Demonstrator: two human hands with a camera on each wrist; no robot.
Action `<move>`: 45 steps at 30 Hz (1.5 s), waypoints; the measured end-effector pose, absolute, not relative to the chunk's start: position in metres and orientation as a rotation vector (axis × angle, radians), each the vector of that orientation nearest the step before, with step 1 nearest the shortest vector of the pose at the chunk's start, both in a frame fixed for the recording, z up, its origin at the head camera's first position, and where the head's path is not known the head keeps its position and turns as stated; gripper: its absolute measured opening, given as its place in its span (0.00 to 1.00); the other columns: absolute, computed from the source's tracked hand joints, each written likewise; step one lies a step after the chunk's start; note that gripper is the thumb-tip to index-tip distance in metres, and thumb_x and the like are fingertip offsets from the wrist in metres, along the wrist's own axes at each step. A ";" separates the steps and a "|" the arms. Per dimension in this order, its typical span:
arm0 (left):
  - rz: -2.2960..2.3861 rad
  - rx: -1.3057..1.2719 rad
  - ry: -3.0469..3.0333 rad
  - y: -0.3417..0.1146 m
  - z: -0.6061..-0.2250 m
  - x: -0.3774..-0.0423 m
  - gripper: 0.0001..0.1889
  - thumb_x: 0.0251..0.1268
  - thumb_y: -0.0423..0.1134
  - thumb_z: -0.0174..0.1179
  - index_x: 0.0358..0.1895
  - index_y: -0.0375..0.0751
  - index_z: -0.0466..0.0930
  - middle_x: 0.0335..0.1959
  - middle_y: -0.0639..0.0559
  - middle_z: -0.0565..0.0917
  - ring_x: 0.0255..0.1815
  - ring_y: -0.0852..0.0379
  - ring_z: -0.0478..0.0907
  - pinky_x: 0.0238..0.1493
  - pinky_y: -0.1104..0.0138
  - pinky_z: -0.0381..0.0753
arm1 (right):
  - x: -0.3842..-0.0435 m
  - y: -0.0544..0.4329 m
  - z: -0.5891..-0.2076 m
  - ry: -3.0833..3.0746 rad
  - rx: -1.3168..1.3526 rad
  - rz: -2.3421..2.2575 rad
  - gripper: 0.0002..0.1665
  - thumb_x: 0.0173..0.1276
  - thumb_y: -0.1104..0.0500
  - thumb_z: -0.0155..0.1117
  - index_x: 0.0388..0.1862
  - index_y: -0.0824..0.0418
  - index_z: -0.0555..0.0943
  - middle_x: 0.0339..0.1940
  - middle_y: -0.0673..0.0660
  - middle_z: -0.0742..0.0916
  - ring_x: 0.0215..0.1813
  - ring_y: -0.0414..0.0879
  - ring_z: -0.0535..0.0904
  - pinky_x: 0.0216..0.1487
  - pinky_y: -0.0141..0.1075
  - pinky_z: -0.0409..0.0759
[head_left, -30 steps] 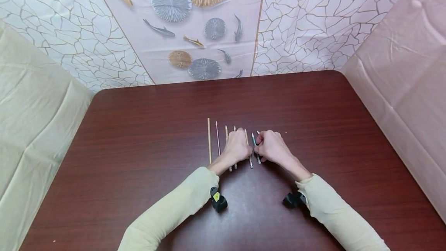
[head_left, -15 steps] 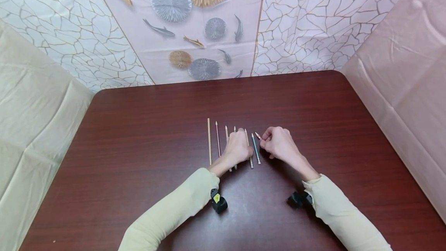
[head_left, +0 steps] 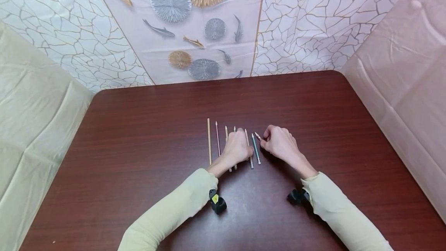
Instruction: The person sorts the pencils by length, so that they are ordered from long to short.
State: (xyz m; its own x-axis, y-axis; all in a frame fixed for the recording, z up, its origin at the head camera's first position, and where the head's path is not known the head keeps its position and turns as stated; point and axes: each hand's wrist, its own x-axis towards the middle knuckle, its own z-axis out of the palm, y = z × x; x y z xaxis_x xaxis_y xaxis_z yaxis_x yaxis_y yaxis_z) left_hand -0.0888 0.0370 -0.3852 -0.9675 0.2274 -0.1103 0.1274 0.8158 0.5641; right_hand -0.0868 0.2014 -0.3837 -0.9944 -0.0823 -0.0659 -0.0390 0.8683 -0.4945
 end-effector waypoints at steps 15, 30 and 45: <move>1.126 0.288 2.867 0.015 -0.382 -0.083 0.13 0.56 0.39 0.68 0.42 0.38 0.80 0.25 0.56 0.86 0.32 0.54 0.84 0.36 0.60 0.79 | -0.089 0.198 -0.384 2.967 -0.105 -0.712 0.11 0.54 0.58 0.70 0.34 0.60 0.79 0.27 0.58 0.84 0.31 0.59 0.82 0.29 0.55 0.76; 1.489 0.282 2.939 -0.023 -0.376 -0.080 0.11 0.56 0.35 0.66 0.41 0.35 0.81 0.29 0.52 0.84 0.29 0.58 0.84 0.39 0.59 0.79 | -0.088 0.198 -0.384 2.946 -0.140 -0.645 0.05 0.52 0.61 0.67 0.28 0.56 0.79 0.24 0.55 0.82 0.30 0.57 0.80 0.27 0.51 0.76; 1.394 0.474 3.100 -0.044 -0.389 -0.068 0.30 0.50 0.37 0.68 0.59 0.29 0.74 0.62 0.34 0.74 0.64 0.35 0.67 0.60 0.43 0.67 | -0.083 0.202 -0.384 2.891 -0.102 -0.697 0.05 0.48 0.60 0.66 0.18 0.54 0.78 0.11 0.48 0.77 0.18 0.47 0.75 0.20 0.42 0.70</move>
State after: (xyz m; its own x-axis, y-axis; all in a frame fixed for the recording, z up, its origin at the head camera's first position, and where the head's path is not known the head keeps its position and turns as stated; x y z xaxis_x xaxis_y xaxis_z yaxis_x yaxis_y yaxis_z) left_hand -0.0676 -0.0442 -0.3891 -0.9208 0.1279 0.3684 0.3605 0.6395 0.6790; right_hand -0.0831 0.2017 -0.3842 -0.9839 -0.1050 -0.1444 -0.0277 0.8888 -0.4575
